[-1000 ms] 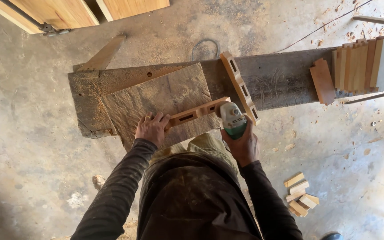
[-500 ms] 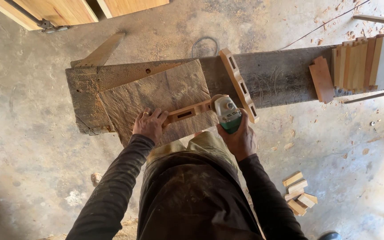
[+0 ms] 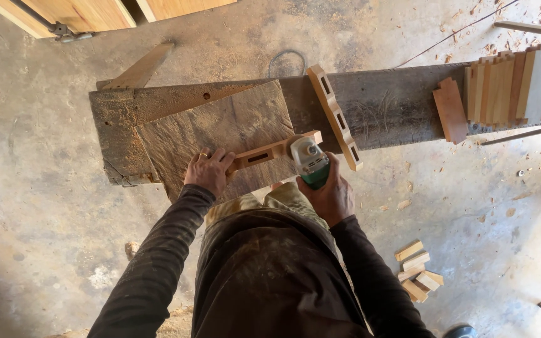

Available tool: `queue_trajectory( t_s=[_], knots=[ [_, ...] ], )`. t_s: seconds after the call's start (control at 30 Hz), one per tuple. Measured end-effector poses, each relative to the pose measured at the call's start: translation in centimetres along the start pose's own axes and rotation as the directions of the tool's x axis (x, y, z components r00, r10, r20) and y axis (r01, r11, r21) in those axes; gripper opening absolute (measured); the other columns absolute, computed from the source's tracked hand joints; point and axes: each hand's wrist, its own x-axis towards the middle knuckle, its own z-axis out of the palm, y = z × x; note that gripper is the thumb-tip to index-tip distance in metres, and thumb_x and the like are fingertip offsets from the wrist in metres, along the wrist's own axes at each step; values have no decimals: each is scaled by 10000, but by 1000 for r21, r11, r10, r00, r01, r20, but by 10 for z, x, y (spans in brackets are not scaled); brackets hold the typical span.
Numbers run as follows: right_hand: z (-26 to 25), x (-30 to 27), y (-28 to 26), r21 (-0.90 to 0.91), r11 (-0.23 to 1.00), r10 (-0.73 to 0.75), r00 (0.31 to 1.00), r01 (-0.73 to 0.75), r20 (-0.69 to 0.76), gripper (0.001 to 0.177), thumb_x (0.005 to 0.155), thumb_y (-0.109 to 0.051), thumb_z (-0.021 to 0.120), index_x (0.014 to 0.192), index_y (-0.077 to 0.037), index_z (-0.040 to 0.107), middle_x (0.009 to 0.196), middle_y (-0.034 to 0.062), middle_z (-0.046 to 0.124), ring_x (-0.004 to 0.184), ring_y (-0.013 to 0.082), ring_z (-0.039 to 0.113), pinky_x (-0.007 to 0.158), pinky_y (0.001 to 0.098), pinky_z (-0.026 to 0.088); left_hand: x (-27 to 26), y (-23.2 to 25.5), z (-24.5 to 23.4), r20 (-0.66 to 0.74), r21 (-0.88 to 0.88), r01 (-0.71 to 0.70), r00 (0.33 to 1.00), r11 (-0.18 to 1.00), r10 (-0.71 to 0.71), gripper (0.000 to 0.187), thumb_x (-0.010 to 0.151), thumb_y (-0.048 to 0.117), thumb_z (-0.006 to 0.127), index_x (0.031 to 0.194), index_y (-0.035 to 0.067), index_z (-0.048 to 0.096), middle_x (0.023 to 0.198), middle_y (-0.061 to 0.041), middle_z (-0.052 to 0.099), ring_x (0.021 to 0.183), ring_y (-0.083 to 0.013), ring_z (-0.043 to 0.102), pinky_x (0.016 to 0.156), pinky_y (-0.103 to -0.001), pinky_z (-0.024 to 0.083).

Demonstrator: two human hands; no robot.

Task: Using a handheld angle grinder with a sanding disc to smooth and shape wooden furniture parts.

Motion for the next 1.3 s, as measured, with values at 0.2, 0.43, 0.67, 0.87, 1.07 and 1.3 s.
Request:
queue_trajectory(
  t_s=[0.2,0.43,0.67,0.87,1.07,1.3],
  knots=[
    [0,6,24,5,1000,-13,1000,13,13,831,853,-453,800,1454,-105,341,1049,197,741,823,381,768,693,506,624,0,2,-8,22,-15,12,1000,1000,-12,559,933,467,676,1421,228,546,1296,-19,566,1267,-342,514,1073,-507,478],
    [-24,0,16,-25,990,133,984,-136,-118,819,844,-451,813,1447,-87,394,1015,224,745,823,414,747,689,530,595,1,-2,5,38,-14,29,999,999,-28,585,936,463,670,1458,236,537,1348,-9,562,1304,-348,503,1118,-501,451],
    [-16,-16,24,116,974,206,973,-193,-106,814,831,-452,816,1431,-99,394,1037,219,749,871,387,765,718,505,613,-17,-11,8,46,-32,77,996,996,-76,538,952,499,646,1410,225,576,1367,-45,596,1277,-345,576,1120,-515,462],
    [-31,-33,28,114,927,370,919,-357,-134,826,800,-440,854,1441,-103,456,1127,239,731,1012,400,729,818,521,581,-43,-2,-7,-54,-82,170,983,982,-174,626,940,605,631,1369,152,580,1342,-136,620,1192,-358,628,1044,-557,495],
    [-36,-42,48,221,908,391,909,-355,-144,803,797,-421,850,1414,-71,473,1137,227,727,1021,360,736,845,484,591,29,64,-41,-256,-392,-15,962,920,-93,890,867,633,699,1450,1,466,1435,-231,565,1285,-323,583,973,-482,535],
    [-57,-49,53,235,901,412,888,-364,-205,783,805,-439,851,1396,-59,506,1166,237,720,1064,382,709,884,516,553,108,101,-66,0,-442,48,999,896,-53,643,819,347,817,1274,26,495,1323,-211,590,1144,-328,641,908,-446,594]
  ],
)
